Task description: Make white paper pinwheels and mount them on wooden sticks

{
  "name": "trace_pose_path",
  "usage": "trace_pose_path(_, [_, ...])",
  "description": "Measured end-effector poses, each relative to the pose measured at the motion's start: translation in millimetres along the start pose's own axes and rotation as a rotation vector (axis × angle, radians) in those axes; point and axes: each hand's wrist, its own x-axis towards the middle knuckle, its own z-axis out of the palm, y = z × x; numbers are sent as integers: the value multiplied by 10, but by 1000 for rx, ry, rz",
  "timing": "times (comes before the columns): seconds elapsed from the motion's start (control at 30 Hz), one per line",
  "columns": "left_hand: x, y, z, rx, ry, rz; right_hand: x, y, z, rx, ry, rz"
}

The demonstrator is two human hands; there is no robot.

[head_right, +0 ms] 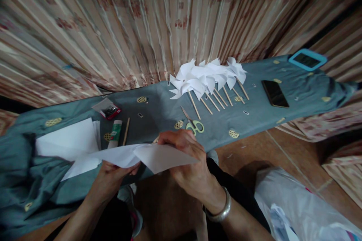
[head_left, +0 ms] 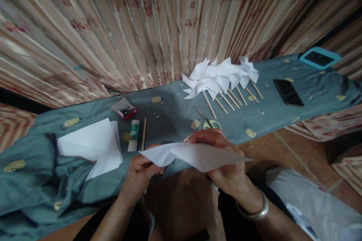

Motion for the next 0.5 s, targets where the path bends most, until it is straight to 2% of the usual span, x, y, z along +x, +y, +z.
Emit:
trace_pose_path(0.1, [2,20,-46,66,26,60,-4,26,38,58,37,72])
trace_pose_path(0.3, [-7,203,-29,206,86,169,53,56,88,165,79,313])
trace_pose_path(0.5, [-30,100,-24,249,100,243,124,173,175,377,126,539])
